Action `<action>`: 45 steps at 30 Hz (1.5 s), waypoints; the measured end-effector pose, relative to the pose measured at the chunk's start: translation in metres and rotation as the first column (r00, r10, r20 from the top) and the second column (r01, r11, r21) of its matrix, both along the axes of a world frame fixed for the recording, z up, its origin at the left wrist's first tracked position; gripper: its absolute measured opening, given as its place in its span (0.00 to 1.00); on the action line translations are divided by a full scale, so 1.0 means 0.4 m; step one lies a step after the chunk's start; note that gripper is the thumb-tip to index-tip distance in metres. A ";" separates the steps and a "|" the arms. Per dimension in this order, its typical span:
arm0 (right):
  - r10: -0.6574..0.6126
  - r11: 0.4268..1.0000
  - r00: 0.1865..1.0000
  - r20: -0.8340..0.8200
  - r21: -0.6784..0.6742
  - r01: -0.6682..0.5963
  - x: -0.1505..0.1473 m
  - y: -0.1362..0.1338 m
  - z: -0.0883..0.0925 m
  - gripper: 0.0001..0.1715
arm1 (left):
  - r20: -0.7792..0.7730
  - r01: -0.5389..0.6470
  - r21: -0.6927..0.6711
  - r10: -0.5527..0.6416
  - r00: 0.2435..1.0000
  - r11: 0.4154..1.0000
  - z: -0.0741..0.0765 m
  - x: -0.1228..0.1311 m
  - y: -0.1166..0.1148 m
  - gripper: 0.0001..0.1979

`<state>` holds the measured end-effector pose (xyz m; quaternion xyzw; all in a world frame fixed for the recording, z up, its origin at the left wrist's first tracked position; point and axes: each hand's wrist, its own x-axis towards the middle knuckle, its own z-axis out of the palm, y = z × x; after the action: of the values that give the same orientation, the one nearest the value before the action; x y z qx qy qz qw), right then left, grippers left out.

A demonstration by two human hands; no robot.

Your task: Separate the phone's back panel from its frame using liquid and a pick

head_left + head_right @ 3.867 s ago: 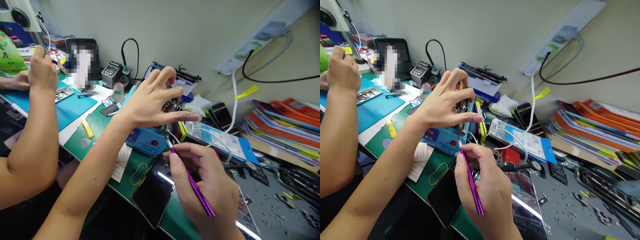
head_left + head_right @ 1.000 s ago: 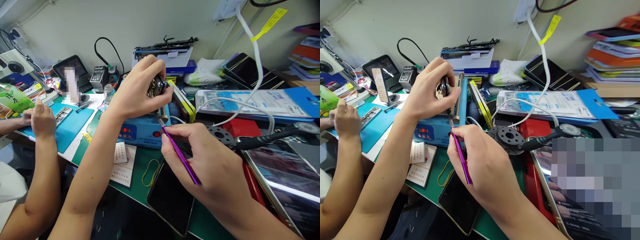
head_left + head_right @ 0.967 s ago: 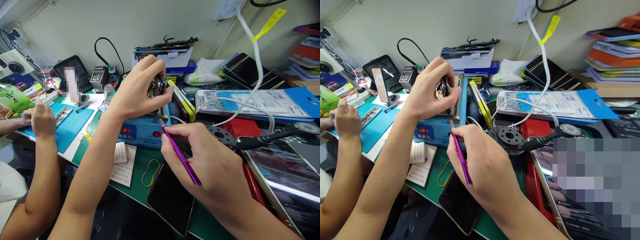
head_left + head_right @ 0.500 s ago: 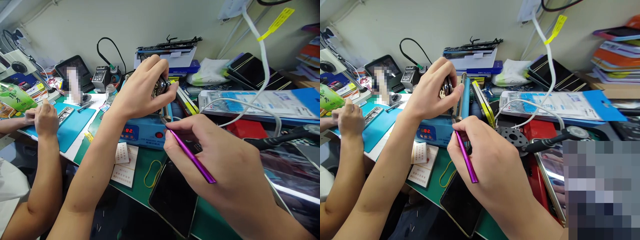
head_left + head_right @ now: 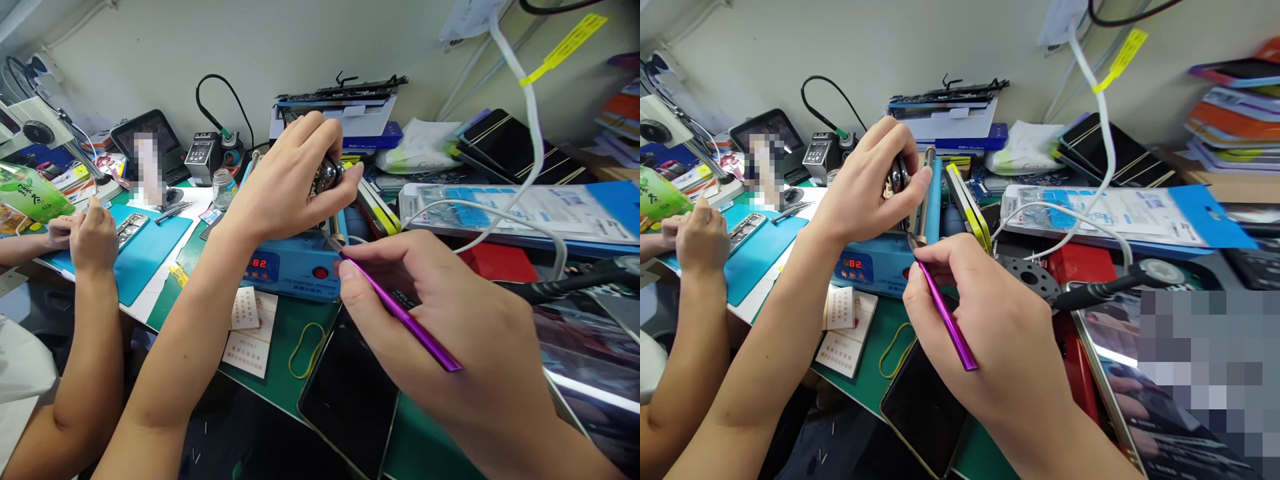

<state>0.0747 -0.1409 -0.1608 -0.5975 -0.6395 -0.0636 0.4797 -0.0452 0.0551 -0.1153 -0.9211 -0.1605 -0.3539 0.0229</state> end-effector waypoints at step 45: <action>0.080 0.994 0.989 0.122 0.067 -0.089 -0.014 0.013 -0.021 0.08 | 0.024 0.018 -0.003 -0.018 1.000 1.000 -0.002 0.000 0.001 0.06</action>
<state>0.0693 -0.1357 -0.1691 -0.5470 -0.6891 -0.1021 0.4642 -0.0451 0.0557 -0.1160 -0.9182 -0.1527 -0.3651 0.0164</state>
